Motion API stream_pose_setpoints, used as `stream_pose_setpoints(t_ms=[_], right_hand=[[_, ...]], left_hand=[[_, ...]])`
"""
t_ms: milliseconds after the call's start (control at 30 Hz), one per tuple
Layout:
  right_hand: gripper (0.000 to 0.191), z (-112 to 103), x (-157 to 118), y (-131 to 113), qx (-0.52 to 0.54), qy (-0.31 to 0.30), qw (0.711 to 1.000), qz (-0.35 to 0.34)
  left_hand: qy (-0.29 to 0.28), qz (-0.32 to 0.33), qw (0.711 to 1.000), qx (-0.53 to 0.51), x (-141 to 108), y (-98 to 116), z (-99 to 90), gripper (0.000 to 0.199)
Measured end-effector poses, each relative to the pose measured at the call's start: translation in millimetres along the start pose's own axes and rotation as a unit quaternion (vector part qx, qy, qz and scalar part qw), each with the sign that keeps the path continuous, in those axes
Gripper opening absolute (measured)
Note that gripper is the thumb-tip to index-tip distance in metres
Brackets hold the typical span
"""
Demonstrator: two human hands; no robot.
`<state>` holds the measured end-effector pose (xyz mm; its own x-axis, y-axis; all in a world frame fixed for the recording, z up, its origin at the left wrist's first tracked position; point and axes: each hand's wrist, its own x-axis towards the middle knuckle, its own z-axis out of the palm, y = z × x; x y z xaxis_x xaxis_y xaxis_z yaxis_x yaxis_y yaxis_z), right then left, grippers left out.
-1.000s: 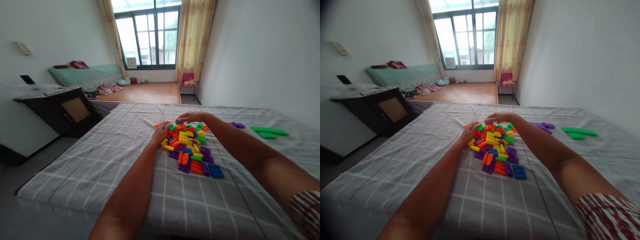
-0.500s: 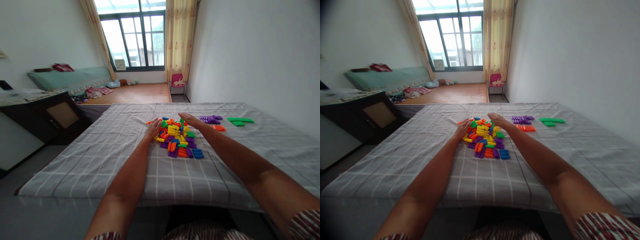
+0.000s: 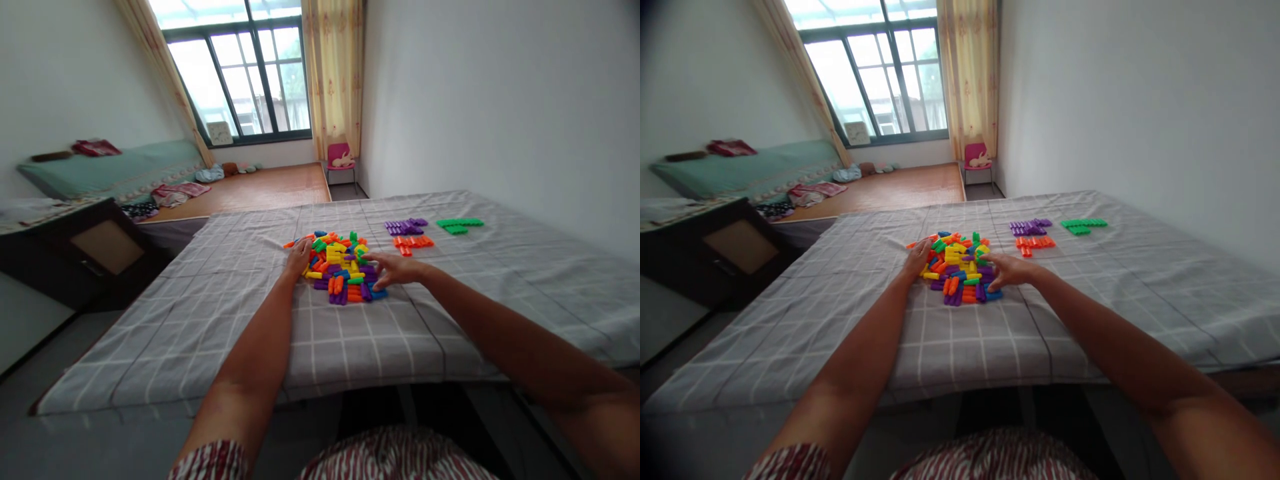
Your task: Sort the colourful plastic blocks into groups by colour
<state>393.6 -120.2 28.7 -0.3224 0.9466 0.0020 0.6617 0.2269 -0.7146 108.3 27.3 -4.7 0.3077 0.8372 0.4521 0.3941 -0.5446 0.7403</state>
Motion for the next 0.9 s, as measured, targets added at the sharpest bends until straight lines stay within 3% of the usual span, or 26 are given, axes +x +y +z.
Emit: stream_pose_setpoints(t_ms=[100, 267, 333, 500, 767, 900], right_hand=[[0.089, -1, 17, -2, 0.025, 0.021, 0.999, -0.007], [0.041, -9, 30, 7, 0.103, 0.078, 0.991, 0.022], [0.032, -4, 31, 15, 0.097, 0.121, 0.987, 0.03], [0.037, 18, 31, 30, 0.02, 0.171, 0.985, -0.025], [0.041, 20, 32, 32, 0.048, 0.149, 0.985, -0.068], [0.039, 16, 29, 31, 0.103, 0.111, 0.986, -0.066]], left_hand=[[0.002, -0.01, 1.0, 0.006, 1, 0, -0.3, 0.041], [-0.008, 0.012, 1.0, 0.011, 2, -2, -0.5, 0.042], [-0.01, 0.02, 1.0, 0.016, 1, -4, -0.1, 0.043], [-0.001, -0.002, 0.999, 0.036, 3, -6, 1.1, 0.041], [-0.044, -0.017, 0.996, 0.071, 8, 1, -3.9, 0.035], [0.008, -0.031, 0.999, 0.004, -3, -7, -5.8, 0.042]])
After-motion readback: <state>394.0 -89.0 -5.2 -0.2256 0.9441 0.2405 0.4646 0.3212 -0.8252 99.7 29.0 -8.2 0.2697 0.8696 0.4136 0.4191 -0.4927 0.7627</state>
